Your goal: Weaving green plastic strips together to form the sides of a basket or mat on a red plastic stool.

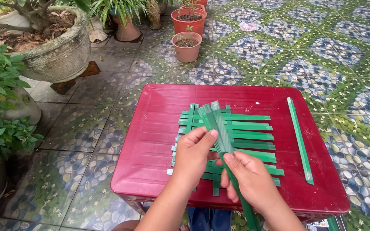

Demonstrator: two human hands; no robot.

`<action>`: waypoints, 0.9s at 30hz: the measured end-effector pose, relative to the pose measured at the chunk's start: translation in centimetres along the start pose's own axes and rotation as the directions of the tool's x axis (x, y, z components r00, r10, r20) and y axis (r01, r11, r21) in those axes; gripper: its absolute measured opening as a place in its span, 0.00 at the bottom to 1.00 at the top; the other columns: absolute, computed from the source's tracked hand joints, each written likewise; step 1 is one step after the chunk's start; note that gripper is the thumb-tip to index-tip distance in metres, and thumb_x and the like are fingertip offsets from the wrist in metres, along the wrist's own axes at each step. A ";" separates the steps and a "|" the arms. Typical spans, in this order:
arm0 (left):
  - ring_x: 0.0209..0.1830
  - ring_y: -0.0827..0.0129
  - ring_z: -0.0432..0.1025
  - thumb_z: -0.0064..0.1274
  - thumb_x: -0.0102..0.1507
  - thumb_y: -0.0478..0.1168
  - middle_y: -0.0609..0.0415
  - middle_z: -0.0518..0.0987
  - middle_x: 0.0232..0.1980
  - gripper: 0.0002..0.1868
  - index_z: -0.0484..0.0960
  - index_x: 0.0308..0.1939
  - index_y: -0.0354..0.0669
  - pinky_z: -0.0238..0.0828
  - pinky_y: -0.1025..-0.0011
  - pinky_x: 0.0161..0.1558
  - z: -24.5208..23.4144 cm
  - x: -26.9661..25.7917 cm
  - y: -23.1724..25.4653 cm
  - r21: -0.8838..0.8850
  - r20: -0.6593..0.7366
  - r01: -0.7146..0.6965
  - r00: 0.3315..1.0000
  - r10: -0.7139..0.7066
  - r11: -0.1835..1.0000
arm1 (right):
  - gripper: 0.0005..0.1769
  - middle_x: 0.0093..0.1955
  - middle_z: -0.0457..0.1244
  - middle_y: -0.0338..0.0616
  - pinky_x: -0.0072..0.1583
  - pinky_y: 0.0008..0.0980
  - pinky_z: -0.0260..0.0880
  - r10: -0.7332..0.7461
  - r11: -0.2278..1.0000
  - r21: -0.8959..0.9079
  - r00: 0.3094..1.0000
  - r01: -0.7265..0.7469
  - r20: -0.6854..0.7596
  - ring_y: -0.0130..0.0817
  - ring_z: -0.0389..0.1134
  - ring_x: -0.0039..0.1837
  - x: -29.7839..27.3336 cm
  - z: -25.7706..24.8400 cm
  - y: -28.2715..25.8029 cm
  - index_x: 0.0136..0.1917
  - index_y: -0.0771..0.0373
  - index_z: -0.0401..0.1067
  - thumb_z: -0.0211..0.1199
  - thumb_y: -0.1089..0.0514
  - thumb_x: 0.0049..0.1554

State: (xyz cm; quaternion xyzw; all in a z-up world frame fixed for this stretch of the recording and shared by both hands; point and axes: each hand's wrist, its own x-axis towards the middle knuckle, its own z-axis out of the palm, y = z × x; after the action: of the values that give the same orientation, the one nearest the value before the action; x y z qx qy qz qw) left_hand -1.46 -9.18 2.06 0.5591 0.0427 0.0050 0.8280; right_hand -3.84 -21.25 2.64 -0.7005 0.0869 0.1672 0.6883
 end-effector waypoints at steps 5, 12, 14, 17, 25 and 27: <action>0.21 0.71 0.66 0.46 0.57 0.39 0.53 0.77 0.30 0.11 0.79 0.38 0.36 0.67 0.74 0.18 0.0 0.0 0.8 0.023 -0.029 0.044 0.999 -0.044 0.999 | 0.20 0.30 0.65 0.65 0.25 0.35 0.61 0.096 0.995 0.021 0.994 -0.095 -0.055 0.49 0.63 0.23 -0.6 0.4 -1.2 0.45 0.74 0.70 0.48 0.53 0.53; 0.24 0.72 0.69 0.40 0.60 0.39 0.58 0.78 0.31 0.09 0.77 0.37 0.47 0.63 0.75 0.24 -4.8 2.9 2.7 0.352 -0.270 0.084 0.963 0.015 0.932 | 0.19 0.32 0.65 0.63 0.31 0.38 0.65 0.039 0.999 0.027 0.974 -0.033 -0.223 0.50 0.65 0.29 -0.6 -0.5 -2.3 0.45 0.73 0.70 0.43 0.56 0.59; 0.31 0.75 0.69 0.40 0.59 0.41 0.58 0.79 0.34 0.14 0.74 0.45 0.42 0.62 0.77 0.35 -8.3 4.3 3.2 0.471 -0.327 0.109 0.943 0.058 0.875 | 0.19 0.28 0.62 0.61 0.28 0.38 0.61 -0.022 0.998 0.056 0.972 0.036 -0.235 0.48 0.62 0.26 -0.2 -1.8 -1.9 0.46 0.74 0.70 0.42 0.57 0.60; 0.31 0.78 0.67 0.40 0.59 0.43 0.59 0.79 0.32 0.14 0.76 0.44 0.42 0.61 0.78 0.39 -10.7 4.6 3.9 0.614 -0.411 0.187 0.905 0.108 0.767 | 0.19 0.24 0.58 0.57 0.25 0.37 0.55 -0.105 0.988 0.078 0.959 0.130 -0.264 0.46 0.57 0.22 0.5 -3.5 -1.0 0.46 0.73 0.69 0.43 0.56 0.60; 0.55 0.59 0.64 0.37 0.60 0.46 0.51 0.74 0.50 0.25 0.62 0.61 0.46 0.58 0.68 0.55 -14.6 8.8 -0.2 0.812 -0.386 0.216 0.896 0.221 0.542 | 0.18 0.23 0.55 0.54 0.25 0.36 0.49 -0.128 0.989 0.024 0.939 0.144 -0.320 0.42 0.52 0.21 0.2 -4.3 -1.8 0.45 0.70 0.69 0.43 0.55 0.60; 0.53 0.49 0.63 0.35 0.60 0.50 0.45 0.71 0.53 0.31 0.54 0.65 0.43 0.58 0.61 0.51 -15.1 9.3 -1.5 0.890 -0.311 0.202 0.925 0.220 0.410 | 0.18 0.23 0.57 0.54 0.23 0.32 0.49 -0.107 0.994 -0.016 0.942 0.108 -0.318 0.40 0.54 0.20 -0.1 -5.1 -2.2 0.46 0.72 0.70 0.39 0.63 0.58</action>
State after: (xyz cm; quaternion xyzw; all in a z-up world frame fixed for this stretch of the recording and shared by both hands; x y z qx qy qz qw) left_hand 6.59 4.72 -5.52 0.9058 0.1950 0.0938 0.3643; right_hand -2.51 -26.21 4.75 -0.7216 0.1587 0.0141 0.6738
